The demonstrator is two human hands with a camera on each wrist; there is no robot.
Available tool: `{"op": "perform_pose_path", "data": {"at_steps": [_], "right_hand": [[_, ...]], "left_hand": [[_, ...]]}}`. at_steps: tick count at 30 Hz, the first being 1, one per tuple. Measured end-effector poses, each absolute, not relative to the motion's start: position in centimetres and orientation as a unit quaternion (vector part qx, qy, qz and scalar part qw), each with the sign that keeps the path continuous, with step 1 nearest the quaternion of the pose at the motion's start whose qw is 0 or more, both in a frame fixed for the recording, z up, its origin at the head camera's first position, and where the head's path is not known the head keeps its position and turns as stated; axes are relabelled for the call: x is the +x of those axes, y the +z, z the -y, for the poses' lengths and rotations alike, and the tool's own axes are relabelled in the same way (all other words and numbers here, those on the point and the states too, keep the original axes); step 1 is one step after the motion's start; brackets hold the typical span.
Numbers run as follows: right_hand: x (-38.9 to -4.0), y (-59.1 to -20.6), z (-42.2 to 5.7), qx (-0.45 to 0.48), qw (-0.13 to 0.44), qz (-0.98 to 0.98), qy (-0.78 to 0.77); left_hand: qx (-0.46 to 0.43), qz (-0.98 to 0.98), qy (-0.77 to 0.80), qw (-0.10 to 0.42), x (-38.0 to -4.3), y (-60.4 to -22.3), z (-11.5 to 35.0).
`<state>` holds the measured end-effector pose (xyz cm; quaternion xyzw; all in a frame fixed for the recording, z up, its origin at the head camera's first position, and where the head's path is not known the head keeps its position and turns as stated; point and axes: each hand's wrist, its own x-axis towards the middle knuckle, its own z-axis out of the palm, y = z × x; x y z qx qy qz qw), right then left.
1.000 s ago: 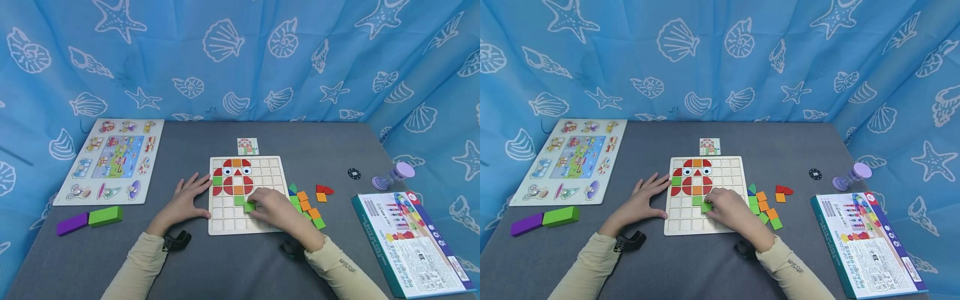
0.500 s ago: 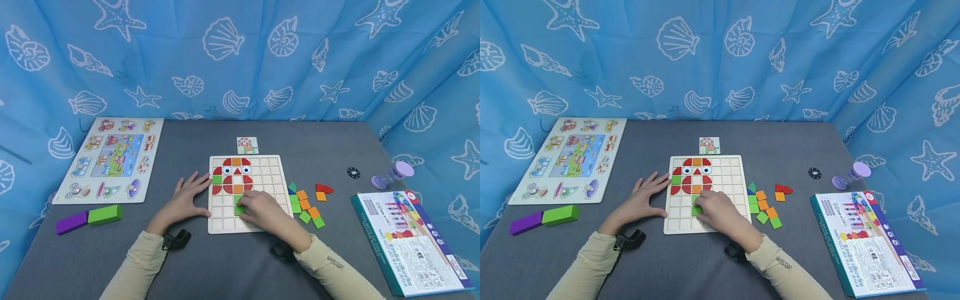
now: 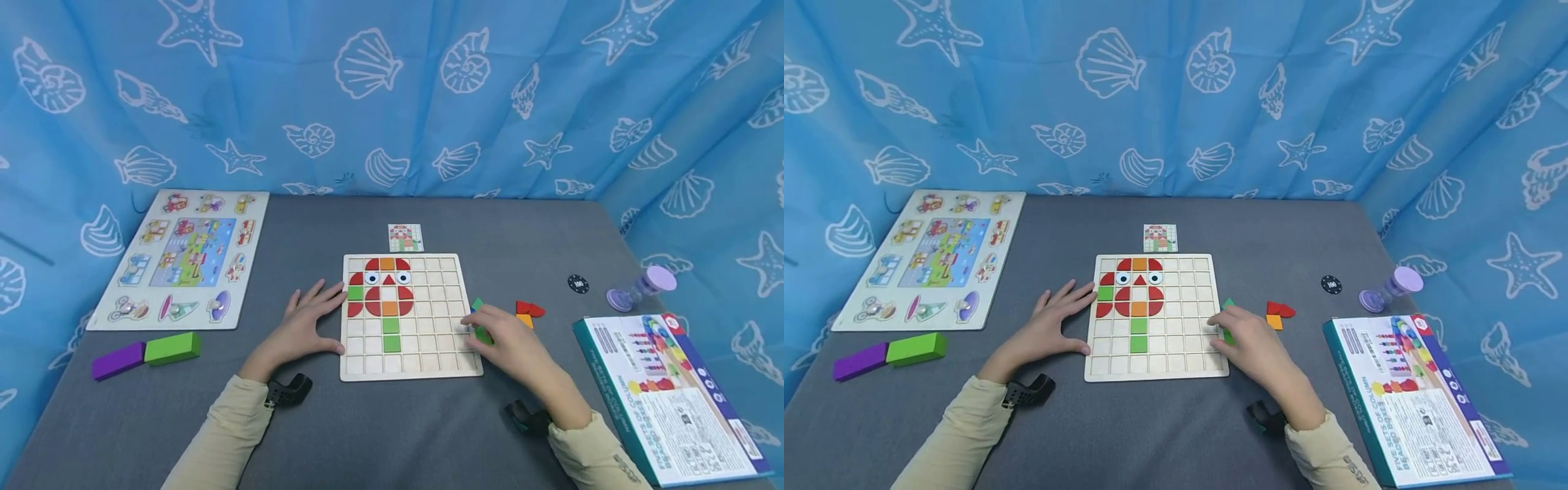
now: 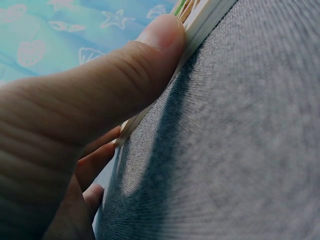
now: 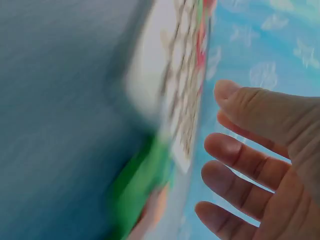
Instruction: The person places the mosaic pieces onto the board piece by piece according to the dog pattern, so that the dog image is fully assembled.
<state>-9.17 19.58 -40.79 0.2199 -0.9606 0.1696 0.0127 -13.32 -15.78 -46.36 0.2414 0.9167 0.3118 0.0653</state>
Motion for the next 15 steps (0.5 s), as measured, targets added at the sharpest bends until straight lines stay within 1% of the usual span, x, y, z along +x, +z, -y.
{"op": "perform_pose_path", "data": {"at_steps": [3, 6, 15], "right_hand": [[-7.9, -41.2, -21.9, 0.168, 0.0, 0.972, 0.163], [-7.1, -41.6, -23.3, 0.14, -0.008, 0.978, 0.154], [-6.4, -41.9, -23.9, 0.122, -0.001, 0.986, 0.115]], "left_hand": [[0.244, -0.915, 0.315, 0.064, -13.4, -46.4, 15.8], [0.242, -0.915, 0.316, 0.064, -13.4, -46.5, 15.8], [0.241, -0.917, 0.311, 0.069, -13.4, -46.6, 15.7]]}}
